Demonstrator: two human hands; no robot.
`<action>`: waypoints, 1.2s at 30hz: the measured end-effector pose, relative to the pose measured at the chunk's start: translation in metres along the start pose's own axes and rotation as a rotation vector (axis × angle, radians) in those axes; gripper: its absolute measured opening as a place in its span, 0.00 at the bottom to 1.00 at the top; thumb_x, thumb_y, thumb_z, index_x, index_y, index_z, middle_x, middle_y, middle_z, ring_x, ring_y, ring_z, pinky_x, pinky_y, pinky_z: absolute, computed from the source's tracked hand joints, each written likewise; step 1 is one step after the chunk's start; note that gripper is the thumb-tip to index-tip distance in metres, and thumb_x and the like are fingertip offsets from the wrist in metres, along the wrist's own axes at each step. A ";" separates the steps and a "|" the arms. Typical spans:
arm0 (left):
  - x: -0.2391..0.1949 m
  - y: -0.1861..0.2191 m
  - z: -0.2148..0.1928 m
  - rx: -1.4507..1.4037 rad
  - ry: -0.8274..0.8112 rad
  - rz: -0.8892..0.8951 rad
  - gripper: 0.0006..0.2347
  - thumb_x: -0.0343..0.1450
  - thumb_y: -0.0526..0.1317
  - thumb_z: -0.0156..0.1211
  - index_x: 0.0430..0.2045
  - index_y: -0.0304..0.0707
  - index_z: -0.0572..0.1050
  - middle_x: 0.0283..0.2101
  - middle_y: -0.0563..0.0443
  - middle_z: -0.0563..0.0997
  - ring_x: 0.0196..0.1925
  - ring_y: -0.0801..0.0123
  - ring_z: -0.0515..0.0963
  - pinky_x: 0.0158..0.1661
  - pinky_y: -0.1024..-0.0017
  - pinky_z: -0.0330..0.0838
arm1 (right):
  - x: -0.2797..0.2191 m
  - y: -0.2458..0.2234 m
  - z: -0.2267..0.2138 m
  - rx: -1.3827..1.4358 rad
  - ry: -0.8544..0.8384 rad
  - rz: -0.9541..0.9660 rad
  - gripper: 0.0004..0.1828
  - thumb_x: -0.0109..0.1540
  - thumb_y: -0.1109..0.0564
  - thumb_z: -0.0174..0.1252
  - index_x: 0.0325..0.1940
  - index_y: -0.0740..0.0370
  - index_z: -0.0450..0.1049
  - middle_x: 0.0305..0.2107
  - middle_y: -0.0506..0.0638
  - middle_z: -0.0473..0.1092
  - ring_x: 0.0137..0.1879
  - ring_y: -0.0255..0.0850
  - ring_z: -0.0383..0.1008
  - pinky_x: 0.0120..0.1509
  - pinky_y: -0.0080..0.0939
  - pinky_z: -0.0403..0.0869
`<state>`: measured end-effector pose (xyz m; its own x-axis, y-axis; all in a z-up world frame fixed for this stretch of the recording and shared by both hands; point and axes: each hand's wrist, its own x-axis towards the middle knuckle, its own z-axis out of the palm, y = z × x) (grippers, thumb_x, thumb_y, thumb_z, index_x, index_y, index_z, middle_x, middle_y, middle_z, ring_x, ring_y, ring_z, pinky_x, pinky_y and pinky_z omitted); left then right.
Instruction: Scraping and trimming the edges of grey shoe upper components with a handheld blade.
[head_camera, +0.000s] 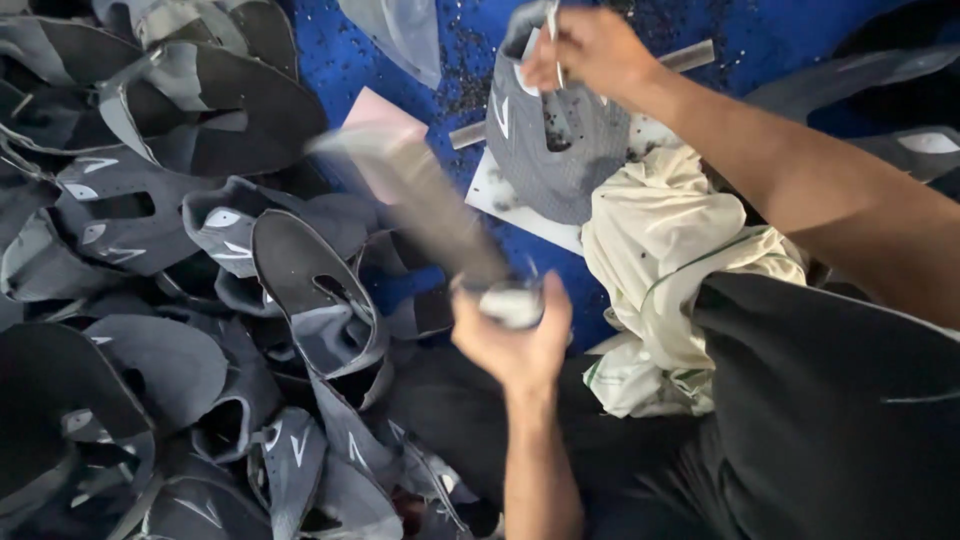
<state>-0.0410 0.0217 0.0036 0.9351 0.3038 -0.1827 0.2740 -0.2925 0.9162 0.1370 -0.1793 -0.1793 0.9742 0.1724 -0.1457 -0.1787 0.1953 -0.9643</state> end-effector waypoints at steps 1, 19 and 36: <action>0.000 0.020 -0.007 -0.048 0.047 0.039 0.17 0.58 0.39 0.73 0.35 0.34 0.73 0.29 0.53 0.80 0.29 0.74 0.80 0.34 0.72 0.78 | 0.004 -0.004 -0.001 0.013 -0.015 0.026 0.04 0.73 0.65 0.48 0.47 0.65 0.70 0.44 0.54 0.78 0.50 0.41 0.83 0.56 0.41 0.82; 0.008 0.059 -0.014 0.154 0.121 0.488 0.14 0.58 0.36 0.73 0.31 0.36 0.73 0.29 0.51 0.76 0.29 0.70 0.76 0.35 0.75 0.74 | 0.029 -0.003 -0.003 -0.057 0.063 0.024 0.04 0.70 0.64 0.49 0.45 0.68 0.69 0.43 0.58 0.78 0.49 0.43 0.84 0.50 0.37 0.82; -0.010 -0.041 -0.011 0.128 -0.014 -0.057 0.15 0.59 0.41 0.74 0.29 0.32 0.74 0.24 0.51 0.81 0.25 0.73 0.80 0.31 0.72 0.77 | -0.005 -0.020 0.038 -0.103 -0.030 -0.047 0.06 0.70 0.67 0.50 0.42 0.67 0.74 0.40 0.54 0.78 0.47 0.40 0.81 0.55 0.38 0.80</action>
<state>-0.0641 0.0402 -0.0280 0.9200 0.3109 -0.2386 0.3522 -0.3889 0.8513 0.1304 -0.1477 -0.1513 0.9762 0.1950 -0.0948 -0.1167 0.1036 -0.9877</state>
